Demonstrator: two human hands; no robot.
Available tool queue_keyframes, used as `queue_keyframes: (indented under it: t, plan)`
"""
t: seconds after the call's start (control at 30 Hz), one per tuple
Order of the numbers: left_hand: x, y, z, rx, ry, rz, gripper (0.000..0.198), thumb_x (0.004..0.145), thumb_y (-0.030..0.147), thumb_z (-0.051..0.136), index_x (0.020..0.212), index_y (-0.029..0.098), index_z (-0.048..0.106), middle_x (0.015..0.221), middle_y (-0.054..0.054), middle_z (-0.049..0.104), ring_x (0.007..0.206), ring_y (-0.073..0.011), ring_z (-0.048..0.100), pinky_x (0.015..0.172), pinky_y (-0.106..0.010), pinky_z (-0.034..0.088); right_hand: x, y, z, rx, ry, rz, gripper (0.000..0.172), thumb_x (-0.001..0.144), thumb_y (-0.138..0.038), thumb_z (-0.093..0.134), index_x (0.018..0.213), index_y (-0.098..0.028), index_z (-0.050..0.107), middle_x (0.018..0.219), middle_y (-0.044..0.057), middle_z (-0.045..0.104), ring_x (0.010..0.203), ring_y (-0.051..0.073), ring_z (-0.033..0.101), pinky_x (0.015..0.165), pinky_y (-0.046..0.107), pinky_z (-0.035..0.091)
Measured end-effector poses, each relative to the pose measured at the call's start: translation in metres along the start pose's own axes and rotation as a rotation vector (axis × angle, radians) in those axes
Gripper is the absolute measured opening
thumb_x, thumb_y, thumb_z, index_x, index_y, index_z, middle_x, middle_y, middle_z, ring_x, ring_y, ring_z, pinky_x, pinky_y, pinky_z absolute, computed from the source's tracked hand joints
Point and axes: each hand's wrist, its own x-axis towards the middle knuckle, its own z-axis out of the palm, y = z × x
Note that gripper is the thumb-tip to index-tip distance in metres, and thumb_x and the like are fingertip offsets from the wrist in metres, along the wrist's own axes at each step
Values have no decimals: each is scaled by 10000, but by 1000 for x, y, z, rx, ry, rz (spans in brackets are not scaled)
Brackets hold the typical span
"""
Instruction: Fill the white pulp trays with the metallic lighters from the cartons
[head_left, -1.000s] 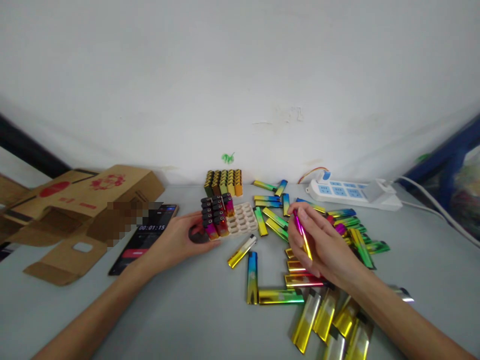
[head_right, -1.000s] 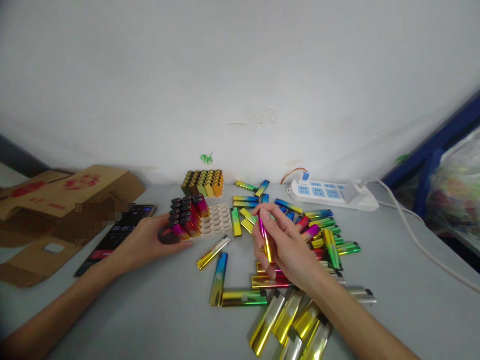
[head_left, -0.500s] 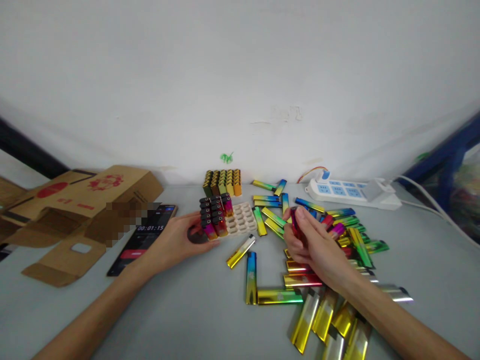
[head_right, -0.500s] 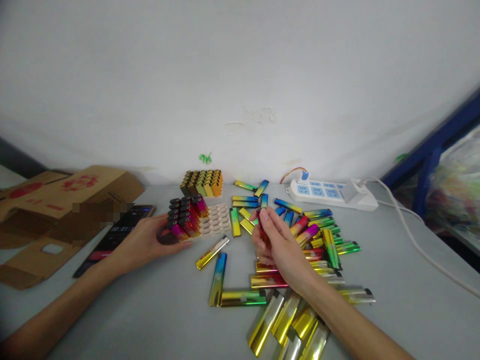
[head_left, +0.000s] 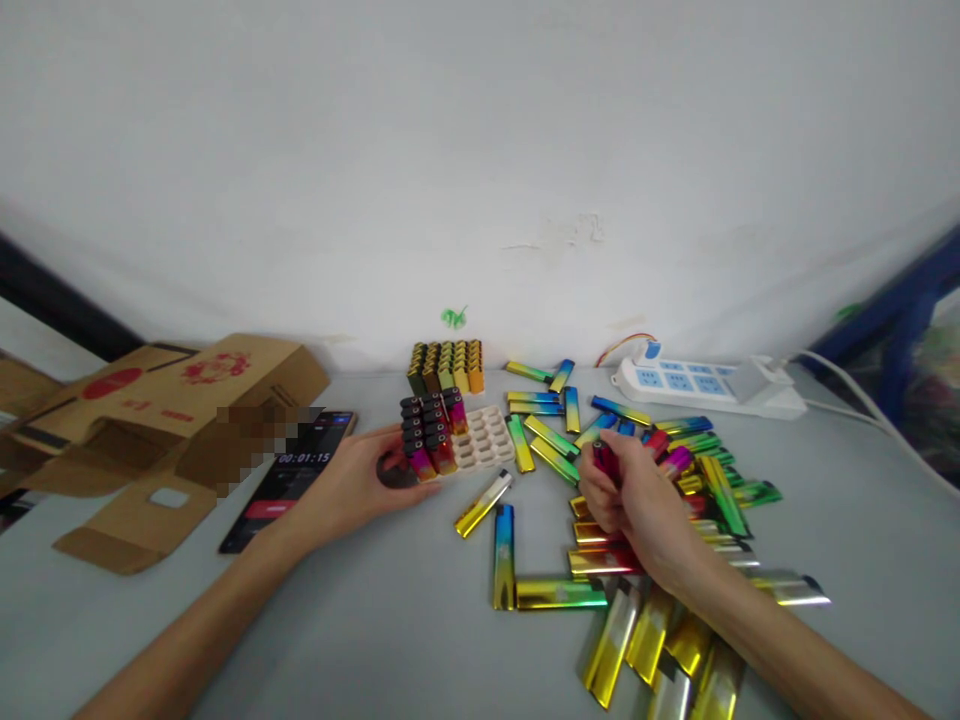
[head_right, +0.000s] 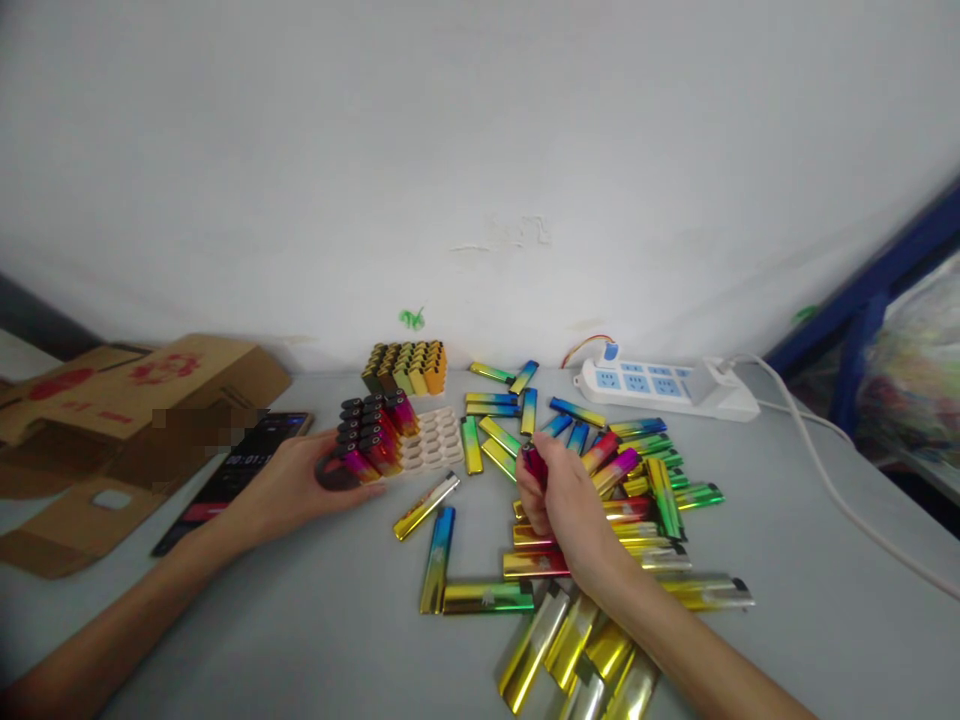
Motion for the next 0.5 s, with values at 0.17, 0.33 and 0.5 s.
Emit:
queue_keyframes:
  t: [0.17,0.33,0.5]
  plan:
    - [-1,-3,1,5,-22,-2,402,798,579,758,889,187,737,718,-11,631,605,-174,523,563,-290,386,-3,3,2,-20,17,-12,547,867,-651,582,541,-257,389,489,-78,235,436,88,145,405,245,102]
    - [0,-6,2,15,-25,18,390,808,578,763,884,198,715,719,-9,628,610,-168,517,559,-286,376,-1,0,4,18,-16,30,642,825,-811,639,599,-242,448,526,-88,229,457,80,138,435,240,100]
    - [0,-5,1,-8,-28,26,376,811,564,768,890,201,711,716,-5,621,612,-170,515,560,-291,373,7,-1,6,38,-108,-71,632,844,-867,615,871,-236,616,626,-59,418,483,104,284,462,256,238]
